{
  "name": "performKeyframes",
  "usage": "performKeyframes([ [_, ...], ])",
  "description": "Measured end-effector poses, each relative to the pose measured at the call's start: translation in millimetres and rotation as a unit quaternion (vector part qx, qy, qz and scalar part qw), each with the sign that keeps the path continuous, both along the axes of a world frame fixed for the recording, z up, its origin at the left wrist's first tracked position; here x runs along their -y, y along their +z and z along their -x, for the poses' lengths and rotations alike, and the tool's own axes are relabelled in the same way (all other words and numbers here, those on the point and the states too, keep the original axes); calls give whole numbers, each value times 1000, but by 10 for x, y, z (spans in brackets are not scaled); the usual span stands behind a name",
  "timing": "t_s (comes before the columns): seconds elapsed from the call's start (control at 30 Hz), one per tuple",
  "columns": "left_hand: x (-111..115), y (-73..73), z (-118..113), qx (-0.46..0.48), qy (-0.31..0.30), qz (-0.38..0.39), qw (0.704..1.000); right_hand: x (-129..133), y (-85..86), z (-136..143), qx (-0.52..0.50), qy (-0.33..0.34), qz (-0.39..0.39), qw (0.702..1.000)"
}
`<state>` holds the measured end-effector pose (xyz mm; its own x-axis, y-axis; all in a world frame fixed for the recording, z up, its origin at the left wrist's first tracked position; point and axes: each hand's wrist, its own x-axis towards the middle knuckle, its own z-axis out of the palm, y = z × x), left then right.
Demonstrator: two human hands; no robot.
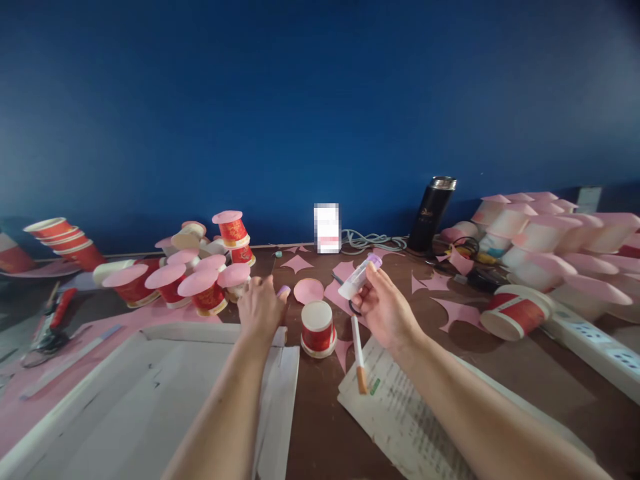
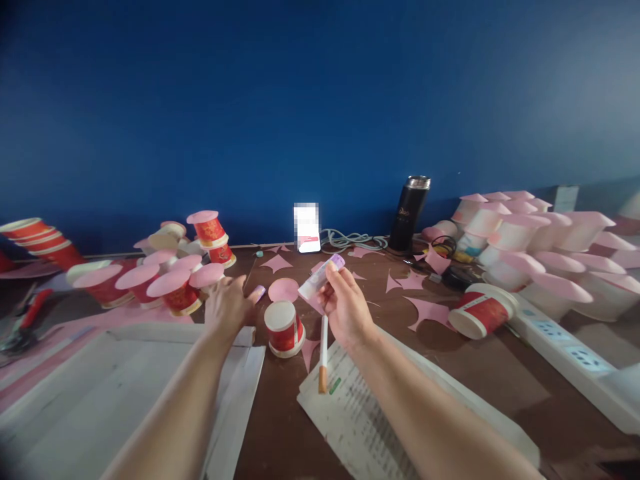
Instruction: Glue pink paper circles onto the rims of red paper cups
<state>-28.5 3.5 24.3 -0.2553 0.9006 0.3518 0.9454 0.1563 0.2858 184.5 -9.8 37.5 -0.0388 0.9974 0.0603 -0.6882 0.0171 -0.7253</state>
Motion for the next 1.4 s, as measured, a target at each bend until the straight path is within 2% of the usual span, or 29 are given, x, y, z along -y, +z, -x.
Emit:
performKeyframes([
  [0.07,23,75,-48,129,-79,-76,986,16,-18,17,49,-14,-30,998],
  [0.1,40,109,-69,213,-140,-83,963,30,-23,26,81,-28,-41,995],
  [0.2,102,165,-93,395,-348,15,850,93,-19,56,179,-88,-76,977],
  [0.27,140,166,-82,426,-432,101,788,143,-6,73,221,-122,-105,962],
  [0.3,156,163,-75,424,-449,135,775,166,0,81,233,-132,-120,956],
  [0.33,168,160,-69,411,-456,164,772,185,3,87,241,-138,-133,952],
  [0.47,196,183,-100,336,-451,217,798,222,-29,105,246,-125,-156,949],
  [0.63,194,190,-194,351,-451,268,776,210,-120,111,275,-113,-183,937],
  [0.83,160,108,-197,366,-420,269,785,190,-134,97,332,-143,-204,910],
  [1.03,163,95,-194,373,-403,274,789,172,-128,68,388,-171,-226,877],
  [1.27,156,81,-199,378,-418,277,778,205,-92,49,369,-134,-214,894],
  [1.4,146,65,-189,365,-405,277,791,239,-48,51,385,-136,-242,880],
])
